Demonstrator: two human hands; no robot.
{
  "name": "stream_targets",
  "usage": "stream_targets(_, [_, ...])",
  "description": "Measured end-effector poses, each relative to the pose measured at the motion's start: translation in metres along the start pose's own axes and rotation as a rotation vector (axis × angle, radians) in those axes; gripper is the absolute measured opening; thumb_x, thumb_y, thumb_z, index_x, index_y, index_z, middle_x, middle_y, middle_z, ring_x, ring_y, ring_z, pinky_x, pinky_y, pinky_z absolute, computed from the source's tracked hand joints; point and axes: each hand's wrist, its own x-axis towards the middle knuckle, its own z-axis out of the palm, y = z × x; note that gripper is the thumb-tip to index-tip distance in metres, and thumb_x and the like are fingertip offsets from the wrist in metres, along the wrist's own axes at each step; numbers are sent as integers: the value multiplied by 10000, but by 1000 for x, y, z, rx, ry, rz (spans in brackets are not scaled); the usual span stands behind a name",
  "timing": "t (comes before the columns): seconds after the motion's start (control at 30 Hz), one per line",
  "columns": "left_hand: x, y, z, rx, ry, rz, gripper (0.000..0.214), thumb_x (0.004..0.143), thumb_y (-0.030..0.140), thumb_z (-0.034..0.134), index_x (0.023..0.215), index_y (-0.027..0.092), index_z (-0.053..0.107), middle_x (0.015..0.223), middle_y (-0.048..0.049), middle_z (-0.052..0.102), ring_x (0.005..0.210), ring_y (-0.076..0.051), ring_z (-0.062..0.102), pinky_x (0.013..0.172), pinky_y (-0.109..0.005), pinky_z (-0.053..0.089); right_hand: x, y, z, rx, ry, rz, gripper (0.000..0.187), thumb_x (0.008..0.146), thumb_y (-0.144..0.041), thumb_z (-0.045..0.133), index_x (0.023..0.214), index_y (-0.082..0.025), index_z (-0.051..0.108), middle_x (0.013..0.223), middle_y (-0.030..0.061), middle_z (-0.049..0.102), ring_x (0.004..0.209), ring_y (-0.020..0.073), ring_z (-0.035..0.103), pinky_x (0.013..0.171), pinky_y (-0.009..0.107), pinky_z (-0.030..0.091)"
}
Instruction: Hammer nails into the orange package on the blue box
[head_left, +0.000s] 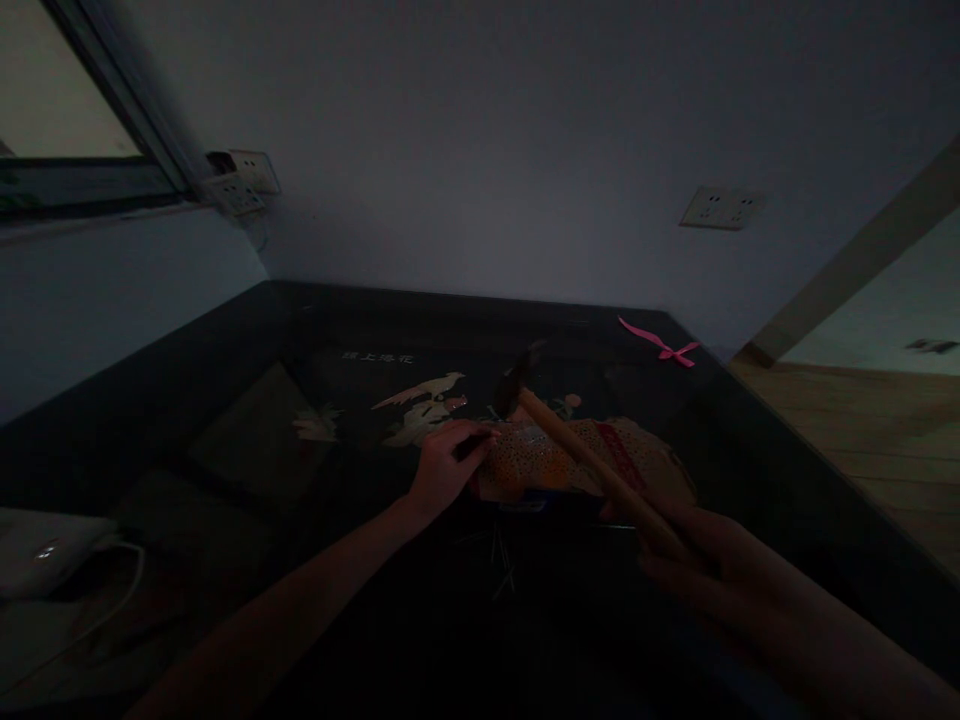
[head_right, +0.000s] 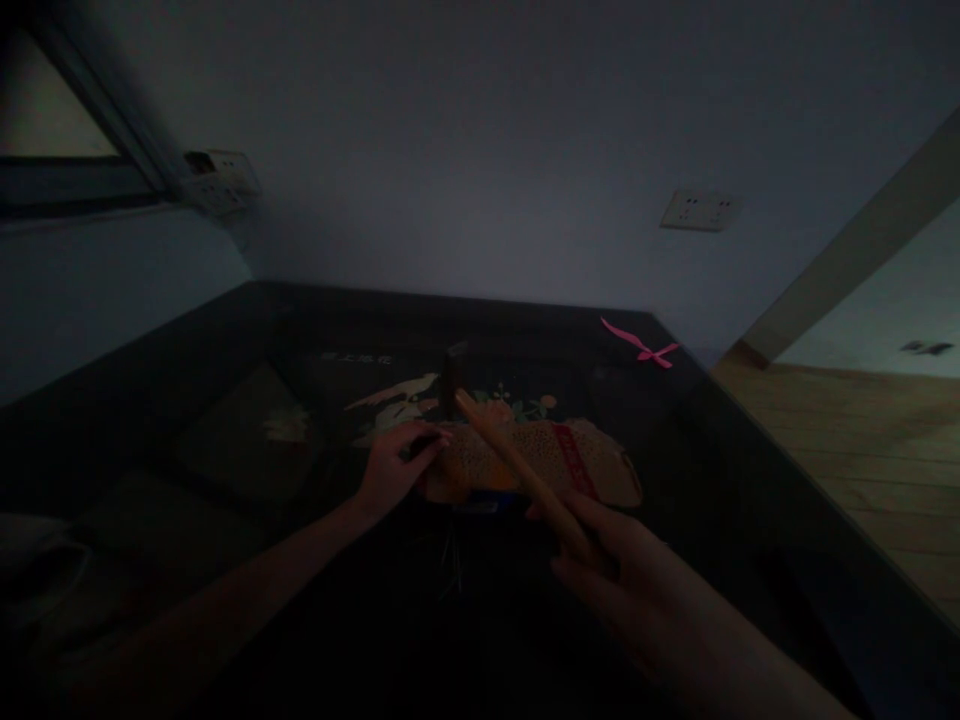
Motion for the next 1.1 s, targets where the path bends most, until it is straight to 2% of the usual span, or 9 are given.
stream_targets(0.13, [-1,-2,1,-30,19,0,98,845,240,638,807,168,694,834,-56,742,777,-182,687,758,-323,550,-4,-9,-3,-112,-25,53,554,758,-536,657,1229,-245,680,1020,73,770,861,283,717,685,313,610])
stream_targets(0.23, [-1,-4,3,-41,40,21,78,833,230,653,794,169,684,818,-52,730,757,-180,677,739,-319,549,-4,-12,-2,-187,-17,45,568,747,-547,643,1225,-241,683,1082,69,760,933,298,711,752,324,606])
stream_targets(0.4, [-1,-5,3,-29,57,56,72,835,212,646,773,176,653,798,-40,704,779,-179,661,739,-318,544,-4,-10,-1,-225,-51,54,608,733,-573,635,1238,-237,674,1036,68,774,869,297,726,689,319,620])
stream_targets(0.5, [-1,-3,2,-46,35,48,82,853,183,618,771,175,627,807,-34,704,762,-164,666,744,-304,539,-7,-9,1,-216,-10,78,601,765,-576,605,1264,-245,654,1025,67,777,835,280,733,648,305,624])
stream_targets(0.7, [-2,-5,3,-7,46,89,63,836,171,642,775,170,624,780,-27,694,724,-155,656,692,-275,529,-5,-15,6,-231,-17,45,527,744,-550,645,1167,-244,716,1100,57,758,982,292,701,774,294,601])
stream_targets(0.87, [-2,-5,3,-20,39,96,109,854,208,628,756,169,601,776,-34,682,726,-161,658,693,-285,529,-5,-10,4,-236,14,67,579,785,-589,592,1240,-238,668,1104,64,758,936,284,719,719,291,614])
stream_targets(1.03, [-1,-4,3,29,30,106,130,853,220,628,737,174,595,747,-24,670,696,-151,643,666,-278,523,-2,-4,7,-230,-55,3,544,748,-581,635,1177,-255,710,1078,69,765,948,293,713,781,322,604])
stream_targets(1.1, [-1,-4,3,34,33,118,128,852,219,628,736,175,594,736,-20,663,685,-148,639,658,-274,523,-3,-5,7,-234,-45,0,533,756,-570,633,1178,-255,711,1065,74,767,944,296,713,773,330,608])
